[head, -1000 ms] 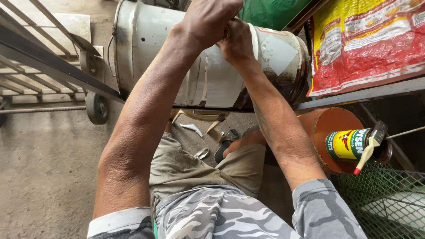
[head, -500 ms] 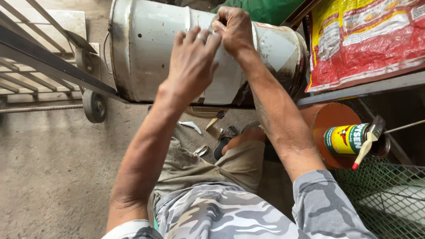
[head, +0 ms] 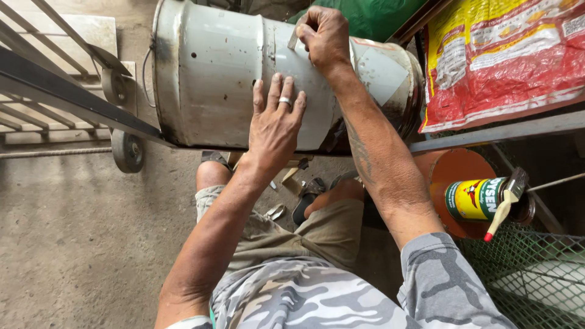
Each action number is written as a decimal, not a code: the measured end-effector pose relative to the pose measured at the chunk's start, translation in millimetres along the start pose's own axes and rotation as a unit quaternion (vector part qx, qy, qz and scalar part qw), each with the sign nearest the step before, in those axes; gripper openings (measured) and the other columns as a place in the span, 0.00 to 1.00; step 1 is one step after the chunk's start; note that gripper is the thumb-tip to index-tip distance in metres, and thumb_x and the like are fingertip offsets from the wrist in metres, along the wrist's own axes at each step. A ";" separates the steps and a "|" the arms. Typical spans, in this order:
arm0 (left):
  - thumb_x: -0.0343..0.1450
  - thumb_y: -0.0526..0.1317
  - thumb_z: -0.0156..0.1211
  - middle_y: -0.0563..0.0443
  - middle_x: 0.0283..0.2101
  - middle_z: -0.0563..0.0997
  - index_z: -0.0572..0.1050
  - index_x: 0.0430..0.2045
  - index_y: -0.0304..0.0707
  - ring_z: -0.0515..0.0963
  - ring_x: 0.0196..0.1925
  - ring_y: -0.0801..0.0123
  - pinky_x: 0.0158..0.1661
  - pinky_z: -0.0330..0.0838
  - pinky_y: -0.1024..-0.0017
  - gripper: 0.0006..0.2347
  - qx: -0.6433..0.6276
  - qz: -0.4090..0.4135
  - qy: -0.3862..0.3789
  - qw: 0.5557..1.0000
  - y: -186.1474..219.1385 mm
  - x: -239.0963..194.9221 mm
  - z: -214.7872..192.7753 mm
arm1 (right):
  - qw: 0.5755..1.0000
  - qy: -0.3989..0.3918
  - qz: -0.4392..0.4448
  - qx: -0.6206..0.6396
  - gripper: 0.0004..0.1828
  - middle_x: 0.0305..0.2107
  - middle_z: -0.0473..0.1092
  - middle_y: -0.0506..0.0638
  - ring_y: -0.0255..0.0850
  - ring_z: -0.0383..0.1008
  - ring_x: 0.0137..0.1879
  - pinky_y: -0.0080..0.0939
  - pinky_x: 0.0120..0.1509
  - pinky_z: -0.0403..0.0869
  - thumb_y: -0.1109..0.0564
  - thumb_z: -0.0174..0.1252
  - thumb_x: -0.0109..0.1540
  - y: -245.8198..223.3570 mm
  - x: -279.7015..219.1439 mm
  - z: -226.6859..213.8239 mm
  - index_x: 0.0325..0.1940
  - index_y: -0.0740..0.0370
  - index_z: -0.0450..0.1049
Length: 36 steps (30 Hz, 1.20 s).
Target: The person applies white adhesive tape to the side of a large white metal drum. They repeatedly tear off strips, press them onto the drum surface, and smooth them down with their hands.
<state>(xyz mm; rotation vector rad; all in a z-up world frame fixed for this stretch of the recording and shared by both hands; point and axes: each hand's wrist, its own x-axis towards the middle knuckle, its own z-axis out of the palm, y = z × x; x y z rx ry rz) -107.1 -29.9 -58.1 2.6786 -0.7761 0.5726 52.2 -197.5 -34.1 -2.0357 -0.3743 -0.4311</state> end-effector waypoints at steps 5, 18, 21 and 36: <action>0.63 0.30 0.56 0.27 0.69 0.63 0.69 0.63 0.30 0.54 0.75 0.38 0.71 0.36 0.40 0.28 -0.005 -0.010 -0.023 1.000 6.0 1.7 -8.4 | 0.999 0.019 0.022 0.034 0.08 0.17 0.72 0.43 0.27 0.70 0.19 0.31 0.19 0.69 0.67 0.58 0.60 2.7 5.0 1.4 0.25 0.64 0.76; 0.65 0.29 0.57 0.27 0.71 0.62 0.67 0.64 0.30 0.51 0.77 0.38 0.72 0.33 0.39 0.28 -0.048 -0.026 0.002 0.999 6.9 2.5 -4.7 | 0.989 0.022 0.119 0.090 0.10 0.15 0.71 0.45 0.28 0.67 0.17 0.31 0.15 0.67 0.68 0.56 0.58 9.1 29.5 2.2 0.22 0.63 0.73; 0.63 0.29 0.57 0.28 0.72 0.62 0.66 0.65 0.30 0.52 0.78 0.40 0.73 0.34 0.40 0.29 -0.018 -0.026 -0.012 0.999 8.7 -2.8 -3.1 | 0.987 0.013 0.116 0.108 0.10 0.16 0.71 0.45 0.28 0.66 0.17 0.31 0.15 0.66 0.69 0.55 0.58 14.4 28.2 4.8 0.23 0.62 0.73; 0.63 0.29 0.57 0.27 0.71 0.60 0.65 0.65 0.30 0.51 0.77 0.39 0.72 0.35 0.42 0.31 -0.025 -0.032 -0.025 0.999 11.3 -3.2 -4.6 | 0.970 0.042 0.189 0.147 0.11 0.13 0.67 0.45 0.29 0.62 0.15 0.33 0.13 0.57 0.67 0.56 0.59 32.9 40.2 3.5 0.21 0.62 0.73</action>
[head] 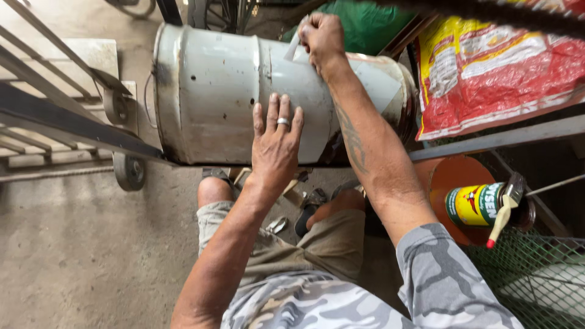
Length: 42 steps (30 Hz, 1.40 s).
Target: The person applies white adhesive tape to the side of a large white metal drum. They repeatedly tear off strips, press them onto the drum surface, and smooth them down with their hands.
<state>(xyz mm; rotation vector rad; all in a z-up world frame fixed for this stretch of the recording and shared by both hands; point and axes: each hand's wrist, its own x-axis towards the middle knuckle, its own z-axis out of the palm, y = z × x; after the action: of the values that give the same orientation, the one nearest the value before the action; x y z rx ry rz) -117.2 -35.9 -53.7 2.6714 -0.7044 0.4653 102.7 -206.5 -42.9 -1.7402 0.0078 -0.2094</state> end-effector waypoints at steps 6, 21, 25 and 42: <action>0.62 0.29 0.57 0.27 0.72 0.59 0.64 0.66 0.31 0.49 0.78 0.39 0.72 0.34 0.41 0.31 0.003 0.004 -0.003 1.000 -1.1 0.7 0.4 | 1.000 0.027 0.001 -0.016 0.12 0.13 0.68 0.46 0.29 0.60 0.15 0.34 0.14 0.55 0.69 0.56 0.58 15.5 9.0 -0.4 0.19 0.63 0.72; 0.63 0.29 0.55 0.27 0.72 0.58 0.64 0.65 0.30 0.49 0.78 0.40 0.72 0.33 0.41 0.30 -0.014 0.001 0.004 1.000 -2.2 -0.2 3.8 | 0.983 0.087 0.146 -0.071 0.12 0.12 0.66 0.42 0.29 0.58 0.13 0.34 0.14 0.56 0.59 0.58 0.61 17.2 21.9 -4.7 0.21 0.59 0.73; 0.65 0.29 0.55 0.27 0.73 0.57 0.64 0.66 0.31 0.48 0.78 0.39 0.73 0.34 0.42 0.29 -0.022 0.000 0.020 1.000 -1.3 0.2 4.0 | 0.967 0.099 0.203 -0.117 0.14 0.12 0.65 0.41 0.29 0.56 0.13 0.35 0.14 0.55 0.53 0.59 0.62 32.9 35.9 -9.5 0.22 0.57 0.73; 0.65 0.27 0.53 0.29 0.74 0.57 0.63 0.67 0.32 0.48 0.79 0.41 0.73 0.34 0.43 0.30 -0.011 -0.001 0.009 1.000 -2.3 -1.9 6.3 | 0.925 0.098 0.307 -0.199 0.17 0.13 0.63 0.38 0.28 0.53 0.14 0.33 0.16 0.54 0.38 0.62 0.63 112.0 73.4 -29.0 0.27 0.49 0.75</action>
<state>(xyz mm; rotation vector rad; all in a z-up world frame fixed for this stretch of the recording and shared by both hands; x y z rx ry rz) -116.2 -35.7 -60.5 2.6433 -0.6990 0.4763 183.3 -264.1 -137.5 -2.0201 0.7807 0.0930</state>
